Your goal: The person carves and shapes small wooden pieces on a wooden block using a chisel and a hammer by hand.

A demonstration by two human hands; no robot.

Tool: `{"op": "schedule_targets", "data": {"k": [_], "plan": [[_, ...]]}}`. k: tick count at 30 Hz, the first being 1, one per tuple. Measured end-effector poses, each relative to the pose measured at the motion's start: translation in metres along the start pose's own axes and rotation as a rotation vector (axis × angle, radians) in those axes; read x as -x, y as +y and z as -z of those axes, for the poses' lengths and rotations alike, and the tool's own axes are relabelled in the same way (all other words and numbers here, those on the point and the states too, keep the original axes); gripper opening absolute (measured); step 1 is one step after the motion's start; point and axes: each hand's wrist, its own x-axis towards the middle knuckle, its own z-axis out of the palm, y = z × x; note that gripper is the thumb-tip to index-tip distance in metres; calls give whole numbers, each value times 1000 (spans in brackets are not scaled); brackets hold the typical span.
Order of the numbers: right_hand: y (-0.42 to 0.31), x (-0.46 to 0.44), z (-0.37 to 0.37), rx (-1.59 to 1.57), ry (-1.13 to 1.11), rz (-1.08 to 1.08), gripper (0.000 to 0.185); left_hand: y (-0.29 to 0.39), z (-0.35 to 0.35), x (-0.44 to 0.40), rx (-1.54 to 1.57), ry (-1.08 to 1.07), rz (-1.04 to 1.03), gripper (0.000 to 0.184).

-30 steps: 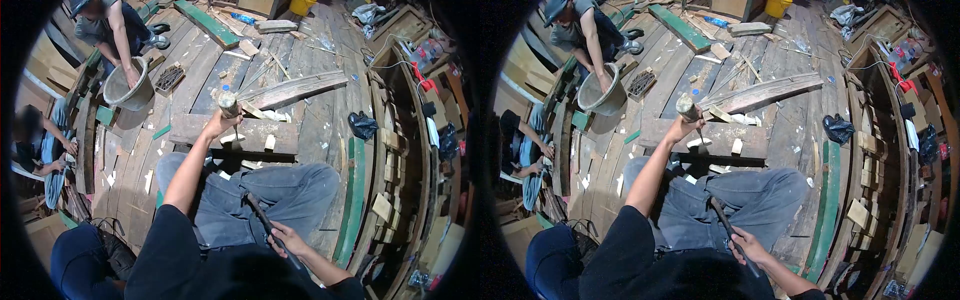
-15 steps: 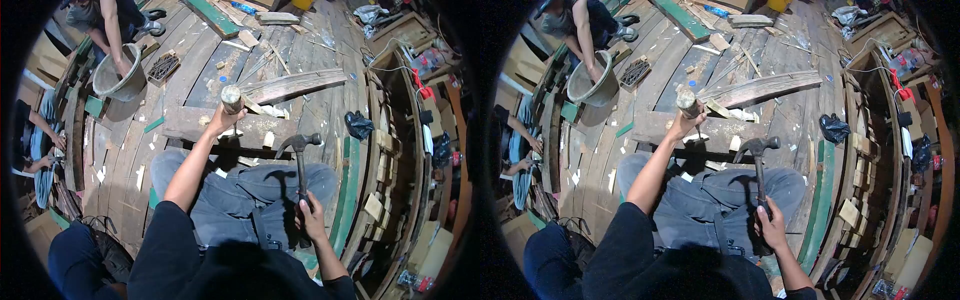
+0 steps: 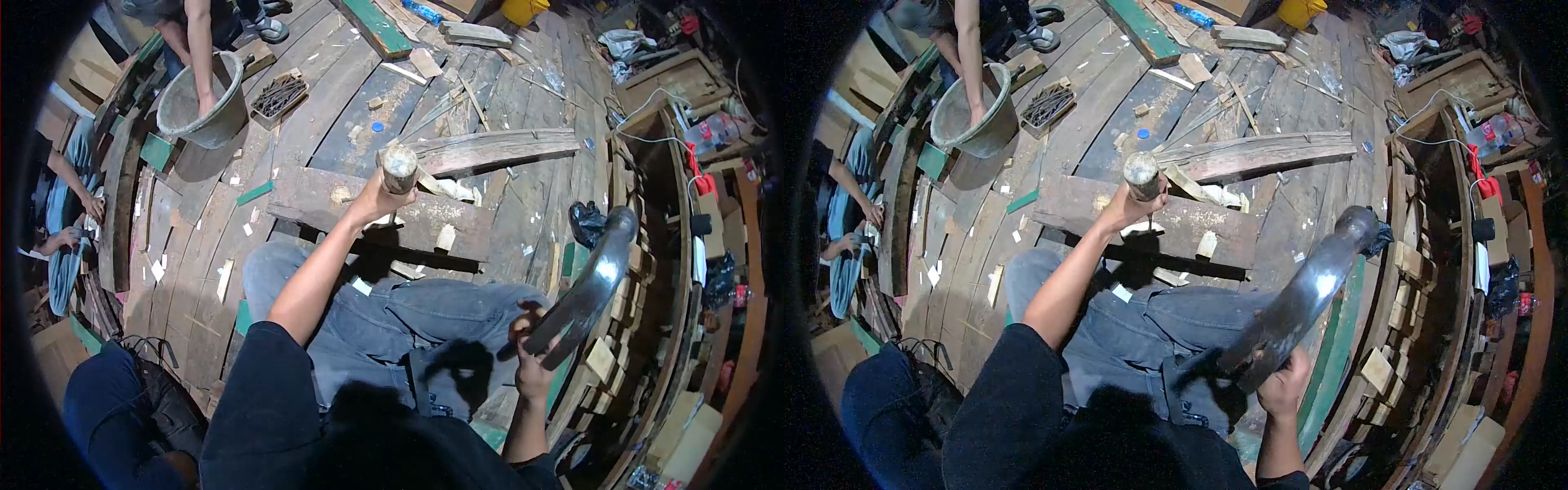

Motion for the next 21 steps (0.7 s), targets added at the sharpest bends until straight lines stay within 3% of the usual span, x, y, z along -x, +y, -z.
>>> {"op": "schedule_targets", "data": {"k": [2, 3, 5, 7, 12, 17, 21], "plan": [[37, 3, 19, 158, -56, 54, 35, -3, -2, -1, -16, 4, -41, 30], [43, 6, 14, 73, -83, 56, 25, -1, -1, -2, -50, 8, -36, 33], [39, 16, -2, 332, -155, 90, 18, 5, 1, 1, -82, 14, -20, 33], [29, 14, -23, 146, -269, -66, 16, 14, -2, 1, -58, 18, -7, 28], [10, -15, -44, 123, -346, -249, 19, 16, -1, -2, -15, 42, -50, 20], [-19, -48, -38, 229, -367, -48, 25, -5, 1, -4, 6, 45, -59, 25], [-35, -60, -40, 175, -364, -57, 27, 5, 2, -1, -50, 20, -109, 31]]}}
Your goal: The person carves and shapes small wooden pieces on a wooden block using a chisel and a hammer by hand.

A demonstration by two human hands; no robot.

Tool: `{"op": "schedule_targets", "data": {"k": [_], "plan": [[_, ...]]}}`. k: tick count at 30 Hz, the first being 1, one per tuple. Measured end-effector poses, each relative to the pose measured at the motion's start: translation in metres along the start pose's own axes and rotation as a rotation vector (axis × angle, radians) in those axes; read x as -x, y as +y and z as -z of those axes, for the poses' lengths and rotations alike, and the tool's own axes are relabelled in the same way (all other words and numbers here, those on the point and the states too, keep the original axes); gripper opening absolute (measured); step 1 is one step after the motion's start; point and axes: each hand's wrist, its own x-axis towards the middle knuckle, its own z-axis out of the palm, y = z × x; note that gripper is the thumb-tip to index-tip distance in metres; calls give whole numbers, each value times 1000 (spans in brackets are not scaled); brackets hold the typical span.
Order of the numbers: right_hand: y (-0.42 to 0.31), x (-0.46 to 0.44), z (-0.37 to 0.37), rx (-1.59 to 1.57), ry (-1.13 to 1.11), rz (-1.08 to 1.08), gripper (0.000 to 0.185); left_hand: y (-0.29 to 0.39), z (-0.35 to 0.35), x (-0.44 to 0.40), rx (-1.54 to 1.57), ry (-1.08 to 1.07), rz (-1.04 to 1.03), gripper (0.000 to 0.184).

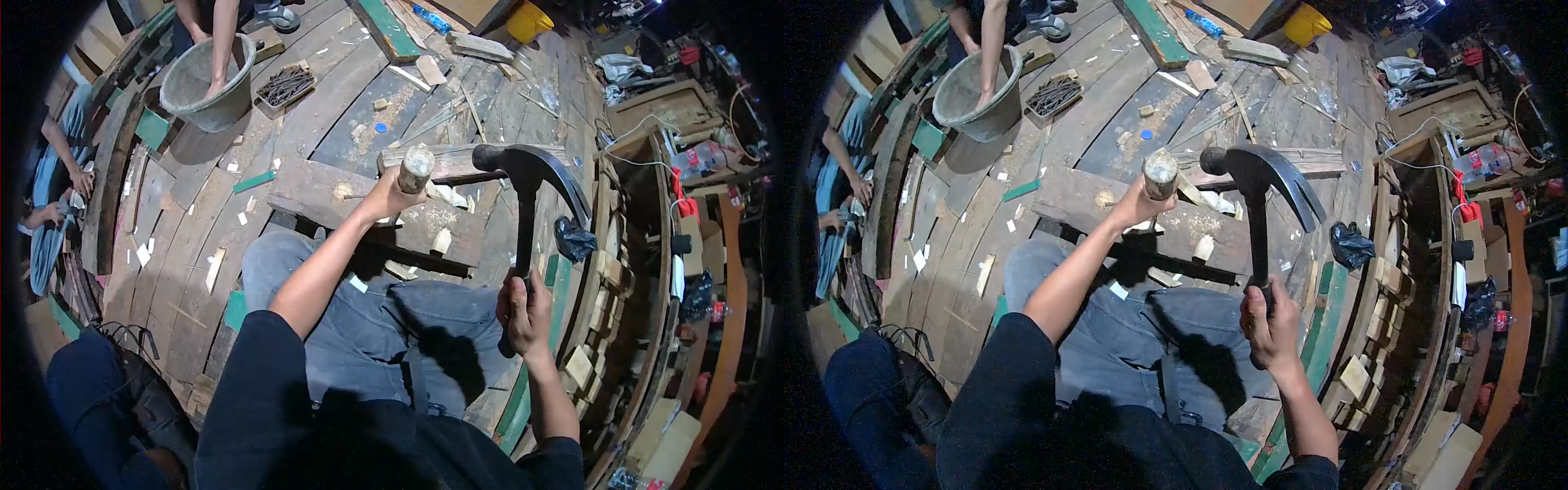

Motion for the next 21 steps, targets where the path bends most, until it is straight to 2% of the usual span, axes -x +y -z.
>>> {"op": "schedule_targets", "data": {"k": [4, 5, 10, 13, 17, 21], "plan": [[14, 12, -13, -127, 23, -63, 29, -4, -1, 0, -13, 1, -65, 34], [15, 16, -17, -154, 42, -84, 29, -2, 0, 0, -12, 18, -10, 35], [32, 31, -21, -237, 75, -157, 29, 0, 2, -1, -4, -36, 3, 33], [44, 37, -18, -306, 71, -203, 29, 4, -2, 2, -30, 21, -20, 31], [48, 40, -17, -359, 72, -261, 28, -2, -1, 0, -4, -43, 65, 27], [48, 40, -19, -357, 90, -270, 27, -4, 0, -1, -20, -16, 25, 25]]}}
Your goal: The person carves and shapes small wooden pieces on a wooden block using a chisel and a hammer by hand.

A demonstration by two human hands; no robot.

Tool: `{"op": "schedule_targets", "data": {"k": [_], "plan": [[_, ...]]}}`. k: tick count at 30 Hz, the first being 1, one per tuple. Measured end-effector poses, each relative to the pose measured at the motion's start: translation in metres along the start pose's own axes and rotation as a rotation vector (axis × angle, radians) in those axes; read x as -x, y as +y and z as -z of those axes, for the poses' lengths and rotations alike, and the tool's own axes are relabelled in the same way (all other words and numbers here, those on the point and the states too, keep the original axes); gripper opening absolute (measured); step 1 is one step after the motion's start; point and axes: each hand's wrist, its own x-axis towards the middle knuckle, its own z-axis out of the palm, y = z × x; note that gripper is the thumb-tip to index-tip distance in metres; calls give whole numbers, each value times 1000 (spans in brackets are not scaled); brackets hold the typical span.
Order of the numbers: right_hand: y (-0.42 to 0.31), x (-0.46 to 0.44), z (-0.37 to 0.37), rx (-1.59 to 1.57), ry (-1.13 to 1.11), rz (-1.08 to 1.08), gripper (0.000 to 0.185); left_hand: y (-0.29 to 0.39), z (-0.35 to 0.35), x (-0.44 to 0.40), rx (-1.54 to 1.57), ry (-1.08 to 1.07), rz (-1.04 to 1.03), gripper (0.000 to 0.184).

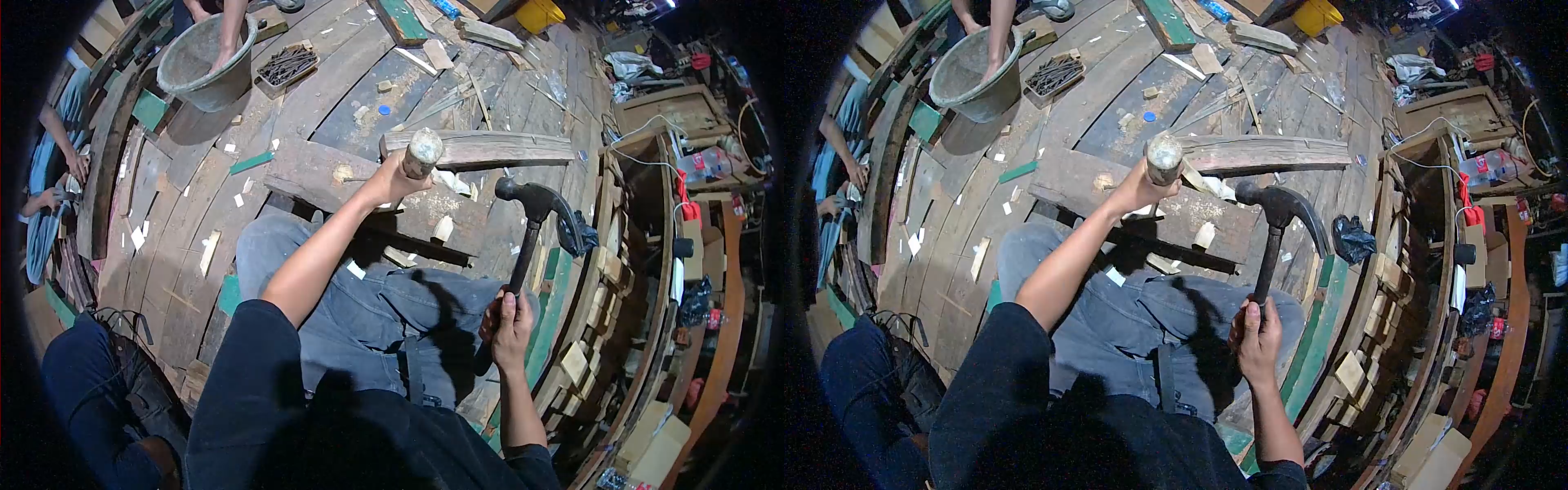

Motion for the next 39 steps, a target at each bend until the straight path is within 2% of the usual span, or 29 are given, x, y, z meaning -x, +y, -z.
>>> {"op": "schedule_targets", "data": {"k": [12, 13, 17, 20, 28, 39], "plan": [[-1, -2, -5, 87, -12, 83, 27, -1, 0, 2, -14, -6, 1, 25], [0, -1, -5, 80, -17, 82, 27, -1, 0, 1, -52, -13, 12, 34], [0, 0, -7, 56, -26, 79, 28, 12, -5, 5, -27, 51, -37, 31], [-2, 2, -9, 50, -28, 67, 28, 10, 0, 3, -64, -36, 54, 28], [1, 5, -9, -6, -22, 13, 27, 12, -1, 3, -46, 29, 5, 26], [4, 3, -10, -27, -31, 1, 26, 14, -3, 5, 3, 8, -12, 24]]}}
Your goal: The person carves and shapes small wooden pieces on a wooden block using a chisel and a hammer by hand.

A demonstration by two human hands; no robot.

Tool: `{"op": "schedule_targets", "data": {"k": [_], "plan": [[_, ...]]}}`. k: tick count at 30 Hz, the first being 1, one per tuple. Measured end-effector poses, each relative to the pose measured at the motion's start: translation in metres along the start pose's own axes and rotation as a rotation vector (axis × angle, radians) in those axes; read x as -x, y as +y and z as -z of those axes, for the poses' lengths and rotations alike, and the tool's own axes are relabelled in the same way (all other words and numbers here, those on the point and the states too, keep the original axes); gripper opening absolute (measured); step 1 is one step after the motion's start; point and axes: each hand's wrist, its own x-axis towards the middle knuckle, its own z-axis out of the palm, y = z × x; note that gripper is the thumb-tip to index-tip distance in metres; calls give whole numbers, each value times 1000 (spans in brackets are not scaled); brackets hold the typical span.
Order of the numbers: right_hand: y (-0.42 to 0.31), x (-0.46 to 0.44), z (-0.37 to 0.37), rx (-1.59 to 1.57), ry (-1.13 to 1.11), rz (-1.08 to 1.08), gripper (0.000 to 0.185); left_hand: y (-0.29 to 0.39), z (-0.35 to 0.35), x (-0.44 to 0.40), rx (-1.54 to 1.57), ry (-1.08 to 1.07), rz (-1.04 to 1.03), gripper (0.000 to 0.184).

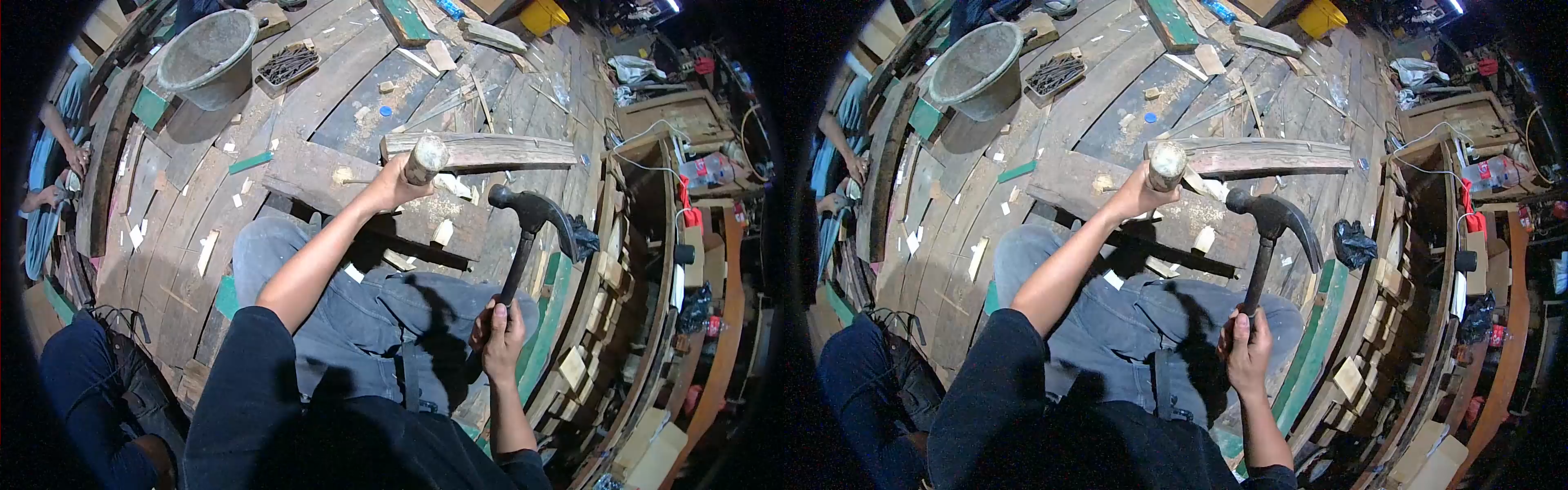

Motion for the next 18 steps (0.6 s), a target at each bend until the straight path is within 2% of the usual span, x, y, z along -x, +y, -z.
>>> {"op": "schedule_targets", "data": {"k": [5, 8, 11, 12, 14, 15, 17, 18], "plan": [[-3, 0, -2, -28, -8, -21, 24, -7, 4, -2, -42, -9, 43, 31], [-5, -10, 6, 167, -46, 34, 22, -12, 5, -2, -2, 12, 20, 31], [-42, -28, 20, 564, -31, 214, 24, -10, 4, -3, 16, 17, -23, 33], [-69, -32, 21, 645, 20, 384, 28, -12, 6, -3, 3, 14, -14, 32], [-124, -32, 22, 552, 92, 600, 37, -14, 7, 1, -19, 19, 18, 32], [-146, -33, 20, 379, 122, 649, 40, -13, 7, 1, -30, 18, 30, 32], [-191, -35, 9, 49, 10, 759, 43, -5, 5, 0, 24, 35, -8, 30], [-201, -35, 1, 74, 59, 812, 41, -7, 5, -1, -10, 35, -7, 29]]}}
